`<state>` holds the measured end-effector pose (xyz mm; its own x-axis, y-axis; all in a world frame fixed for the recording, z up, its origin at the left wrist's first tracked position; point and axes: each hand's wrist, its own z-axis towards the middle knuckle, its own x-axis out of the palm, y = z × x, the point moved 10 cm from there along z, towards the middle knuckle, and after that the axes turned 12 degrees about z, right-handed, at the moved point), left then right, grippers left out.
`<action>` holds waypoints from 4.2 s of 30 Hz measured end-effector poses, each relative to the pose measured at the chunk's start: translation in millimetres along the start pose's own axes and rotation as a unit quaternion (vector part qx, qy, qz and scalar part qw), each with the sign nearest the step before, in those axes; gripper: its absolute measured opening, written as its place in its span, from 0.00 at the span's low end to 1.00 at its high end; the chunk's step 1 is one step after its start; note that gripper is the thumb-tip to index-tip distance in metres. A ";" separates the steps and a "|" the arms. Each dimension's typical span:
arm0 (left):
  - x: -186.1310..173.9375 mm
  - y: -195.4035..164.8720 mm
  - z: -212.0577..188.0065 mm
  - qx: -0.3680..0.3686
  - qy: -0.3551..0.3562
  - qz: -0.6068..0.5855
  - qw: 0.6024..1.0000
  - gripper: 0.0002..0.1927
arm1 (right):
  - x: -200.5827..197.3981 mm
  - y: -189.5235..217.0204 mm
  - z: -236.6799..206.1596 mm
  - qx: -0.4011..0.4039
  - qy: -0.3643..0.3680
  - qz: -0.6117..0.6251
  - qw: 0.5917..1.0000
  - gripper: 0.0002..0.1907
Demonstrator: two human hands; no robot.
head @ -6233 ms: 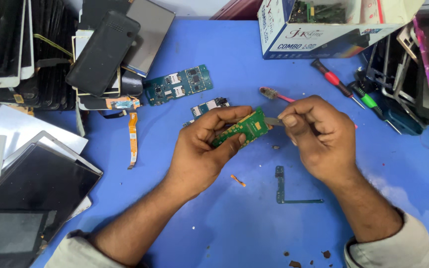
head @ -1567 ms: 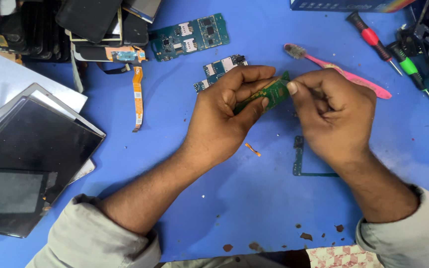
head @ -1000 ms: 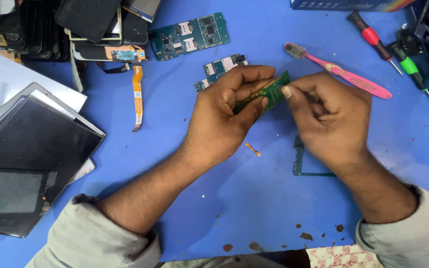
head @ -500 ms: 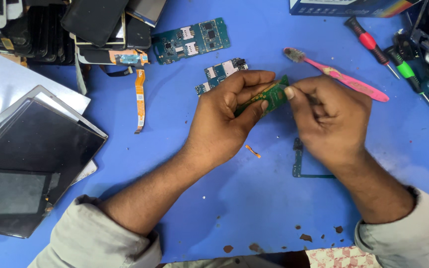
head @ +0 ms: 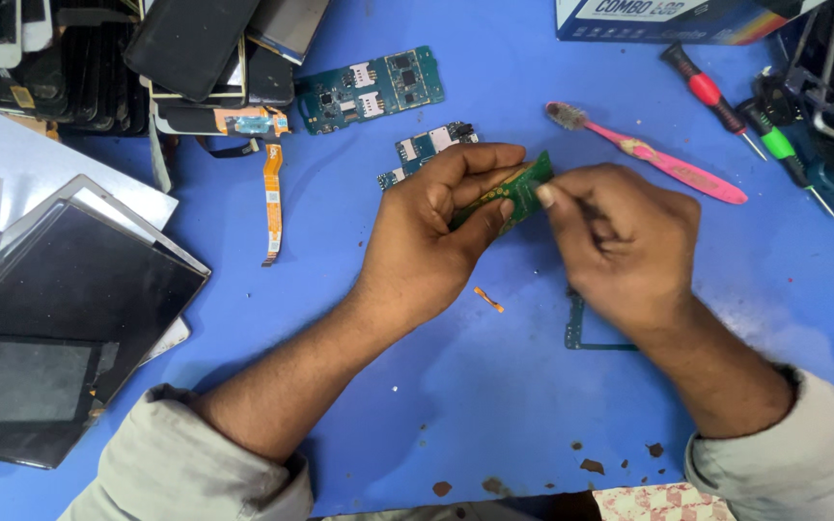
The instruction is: The person holds a green phone motherboard in one hand and works on it with the fingertips of the other hand, picking and pressing at components on the board. They turn the board over and continue working on its other side, with other phone boards and screwdrivers on the workbench.
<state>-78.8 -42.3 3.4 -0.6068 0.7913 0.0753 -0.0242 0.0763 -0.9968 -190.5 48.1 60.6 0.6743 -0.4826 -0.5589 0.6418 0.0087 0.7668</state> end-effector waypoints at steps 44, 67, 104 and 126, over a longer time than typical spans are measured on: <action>-0.1 6.2 0.5 -0.006 -0.002 -0.021 1.000 0.19 | 2.6 9.1 4.1 -0.025 -0.013 -0.007 1.000 0.03; -1.7 8.2 0.2 -0.014 -0.004 -0.003 1.000 0.19 | 3.3 -18.5 5.5 0.087 0.000 0.004 0.996 0.07; 5.4 -0.7 -4.0 -0.015 0.016 -0.051 0.998 0.18 | -49.9 -30.6 -1.1 0.025 -0.171 0.089 0.981 0.14; 31.1 -4.9 -28.1 -0.052 0.108 -0.131 0.984 0.24 | -32.0 -27.0 -4.9 0.026 -0.104 0.092 0.990 0.07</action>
<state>-75.2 -1.0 11.4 -0.4068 0.8457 0.3454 -0.0698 0.3483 -0.9348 -227.6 67.6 56.2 0.6848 -0.6468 -0.3356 0.4918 0.0705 0.8678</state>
